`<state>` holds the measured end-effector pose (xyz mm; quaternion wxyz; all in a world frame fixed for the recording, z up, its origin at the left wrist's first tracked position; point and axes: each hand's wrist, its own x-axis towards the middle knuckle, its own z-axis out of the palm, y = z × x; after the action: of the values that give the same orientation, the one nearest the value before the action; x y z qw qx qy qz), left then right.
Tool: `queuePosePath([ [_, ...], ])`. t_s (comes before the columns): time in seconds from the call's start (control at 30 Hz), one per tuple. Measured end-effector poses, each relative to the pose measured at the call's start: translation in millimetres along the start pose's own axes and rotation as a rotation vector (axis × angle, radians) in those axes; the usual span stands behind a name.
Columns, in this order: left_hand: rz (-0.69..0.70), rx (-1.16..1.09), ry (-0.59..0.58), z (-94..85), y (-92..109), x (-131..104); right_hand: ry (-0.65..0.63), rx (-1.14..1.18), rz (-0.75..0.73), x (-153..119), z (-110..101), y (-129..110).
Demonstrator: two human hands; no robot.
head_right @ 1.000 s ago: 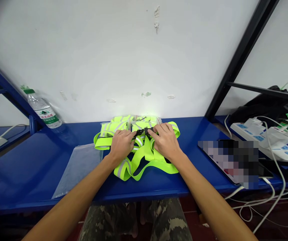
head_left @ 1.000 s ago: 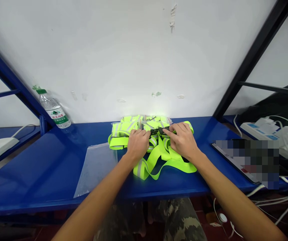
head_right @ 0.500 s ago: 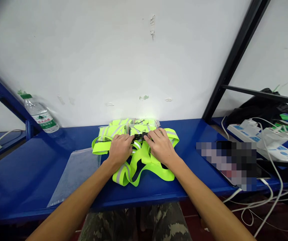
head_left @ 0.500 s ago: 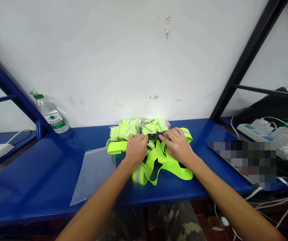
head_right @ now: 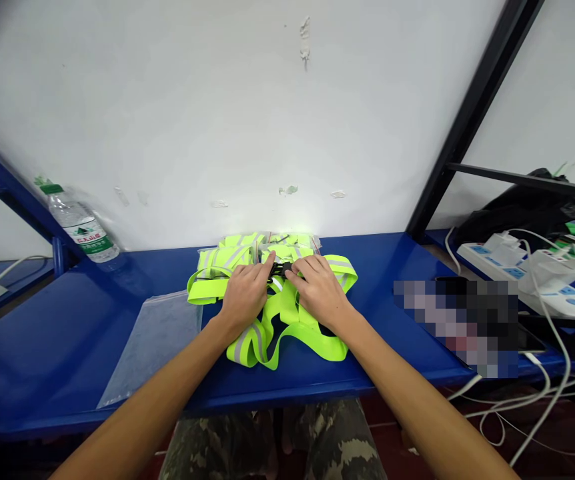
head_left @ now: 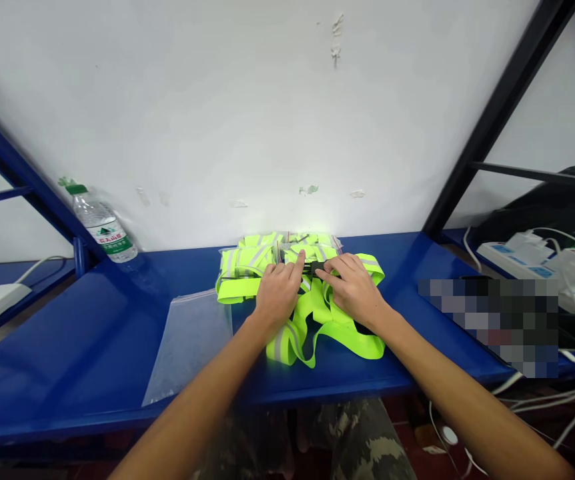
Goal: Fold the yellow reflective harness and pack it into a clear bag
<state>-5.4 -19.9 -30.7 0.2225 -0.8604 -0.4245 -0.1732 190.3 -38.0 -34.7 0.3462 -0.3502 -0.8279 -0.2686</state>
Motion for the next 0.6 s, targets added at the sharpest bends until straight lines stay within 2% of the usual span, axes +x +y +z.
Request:
queuePosePath([
  [0.6,0.023,-0.012,0.009,-2.1,9.4,-0.1,-0.05,0.046,-0.007,1.3,4.9,-7.4],
])
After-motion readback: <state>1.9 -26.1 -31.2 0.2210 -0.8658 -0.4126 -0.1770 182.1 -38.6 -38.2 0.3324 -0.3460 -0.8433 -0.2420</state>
